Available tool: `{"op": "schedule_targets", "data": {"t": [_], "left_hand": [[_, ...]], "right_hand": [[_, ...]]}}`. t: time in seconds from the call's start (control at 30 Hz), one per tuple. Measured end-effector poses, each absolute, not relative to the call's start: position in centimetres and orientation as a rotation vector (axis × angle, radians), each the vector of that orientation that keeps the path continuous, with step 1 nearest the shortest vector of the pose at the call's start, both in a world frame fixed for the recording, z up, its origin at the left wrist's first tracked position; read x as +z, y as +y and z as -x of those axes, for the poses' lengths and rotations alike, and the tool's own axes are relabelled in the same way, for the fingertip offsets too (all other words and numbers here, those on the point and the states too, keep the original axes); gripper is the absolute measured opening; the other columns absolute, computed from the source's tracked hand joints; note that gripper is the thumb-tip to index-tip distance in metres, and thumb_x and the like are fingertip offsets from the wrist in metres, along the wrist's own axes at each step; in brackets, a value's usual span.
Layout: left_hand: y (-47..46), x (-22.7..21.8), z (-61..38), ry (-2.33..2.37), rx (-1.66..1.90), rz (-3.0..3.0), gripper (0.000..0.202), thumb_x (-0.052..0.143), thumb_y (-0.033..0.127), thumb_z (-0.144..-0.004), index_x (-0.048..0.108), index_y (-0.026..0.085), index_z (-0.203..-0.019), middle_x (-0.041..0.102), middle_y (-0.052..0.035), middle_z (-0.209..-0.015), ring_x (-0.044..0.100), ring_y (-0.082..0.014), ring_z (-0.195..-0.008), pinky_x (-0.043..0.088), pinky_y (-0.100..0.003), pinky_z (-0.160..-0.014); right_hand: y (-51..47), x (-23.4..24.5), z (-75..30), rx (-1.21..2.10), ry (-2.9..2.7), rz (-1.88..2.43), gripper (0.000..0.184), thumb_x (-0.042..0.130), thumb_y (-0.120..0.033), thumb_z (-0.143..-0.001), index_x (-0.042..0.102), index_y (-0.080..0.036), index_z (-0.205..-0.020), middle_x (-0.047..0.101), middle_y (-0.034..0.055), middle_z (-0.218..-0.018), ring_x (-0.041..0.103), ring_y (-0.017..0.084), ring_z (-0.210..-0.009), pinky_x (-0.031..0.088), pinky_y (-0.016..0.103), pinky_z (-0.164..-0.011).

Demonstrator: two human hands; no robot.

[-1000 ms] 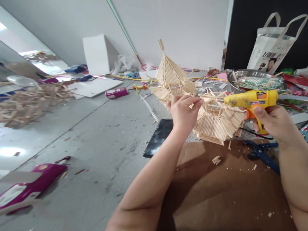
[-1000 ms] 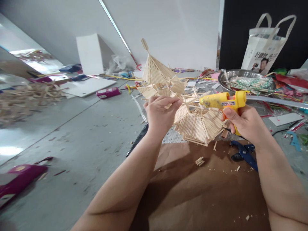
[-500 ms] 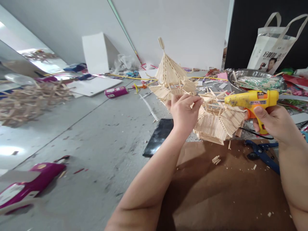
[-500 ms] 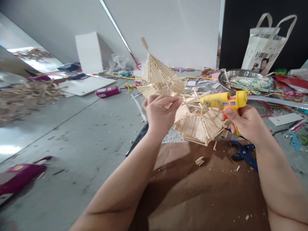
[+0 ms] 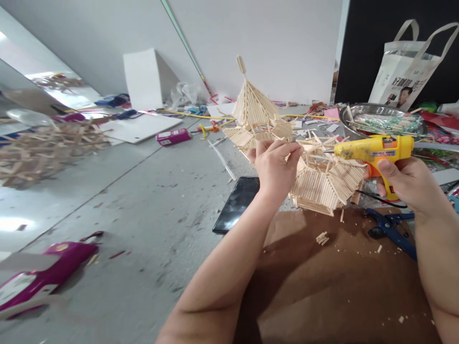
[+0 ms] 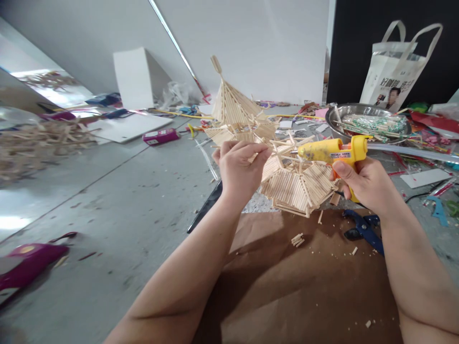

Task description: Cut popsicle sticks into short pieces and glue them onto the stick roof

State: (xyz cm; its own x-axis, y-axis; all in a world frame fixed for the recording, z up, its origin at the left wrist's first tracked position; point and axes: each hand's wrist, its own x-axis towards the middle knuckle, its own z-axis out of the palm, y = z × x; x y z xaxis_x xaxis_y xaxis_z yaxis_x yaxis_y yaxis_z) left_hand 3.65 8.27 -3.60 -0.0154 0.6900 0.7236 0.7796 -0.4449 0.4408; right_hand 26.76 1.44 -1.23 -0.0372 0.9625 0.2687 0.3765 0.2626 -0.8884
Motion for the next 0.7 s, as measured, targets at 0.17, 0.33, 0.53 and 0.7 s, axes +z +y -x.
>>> {"op": "schedule_targets", "data": {"t": [0.17,0.33,0.53,0.7], "left_hand": [[8.17,-3.55,-3.73,-1.597,-1.467,2.139,0.015,0.056,0.031,-0.082,0.068,0.029,-0.073,0.069,0.0012,-0.08,0.048,-0.0223,-0.088,0.028,-0.043,-0.084],[8.21,-3.48,-3.73,-1.588,-1.473,2.144,0.015,0.056,0.03,-0.081,0.068,0.029,-0.073,0.069,0.0007,-0.08,0.048,-0.0221,-0.087,0.029,-0.042,-0.083],[8.3,-3.55,-3.66,-1.593,-1.479,2.151,0.014,0.056,0.031,-0.081,0.068,0.029,-0.073,0.069,0.0016,-0.08,0.048,-0.0216,-0.087,0.028,-0.041,-0.083],[8.22,-3.51,-3.66,-1.583,-1.466,2.146,0.015,0.056,0.031,-0.081,0.068,0.03,-0.073,0.069,0.0011,-0.081,0.048,-0.0218,-0.088,0.029,-0.042,-0.083]], "right_hand": [[1.4,-1.24,-26.79,0.81,-1.573,1.265,0.042,0.054,-0.058,-0.076,0.059,-0.017,-0.072,0.061,0.0025,-0.066,0.046,0.005,-0.038,0.036,0.021,-0.037],[1.38,-1.18,-26.74,0.808,-1.585,1.263,0.042,0.054,-0.057,-0.076,0.059,-0.017,-0.07,0.059,0.0015,-0.062,0.046,0.005,-0.038,0.036,0.02,-0.036],[1.4,-1.24,-26.52,0.827,-1.563,1.243,0.041,0.055,-0.056,-0.076,0.059,-0.016,-0.07,0.06,0.0016,-0.065,0.045,0.005,-0.037,0.034,0.02,-0.035],[1.37,-1.28,-26.7,0.843,-1.573,1.265,0.041,0.054,-0.056,-0.077,0.059,-0.016,-0.07,0.059,0.0018,-0.064,0.046,0.005,-0.039,0.034,0.021,-0.036]]}}
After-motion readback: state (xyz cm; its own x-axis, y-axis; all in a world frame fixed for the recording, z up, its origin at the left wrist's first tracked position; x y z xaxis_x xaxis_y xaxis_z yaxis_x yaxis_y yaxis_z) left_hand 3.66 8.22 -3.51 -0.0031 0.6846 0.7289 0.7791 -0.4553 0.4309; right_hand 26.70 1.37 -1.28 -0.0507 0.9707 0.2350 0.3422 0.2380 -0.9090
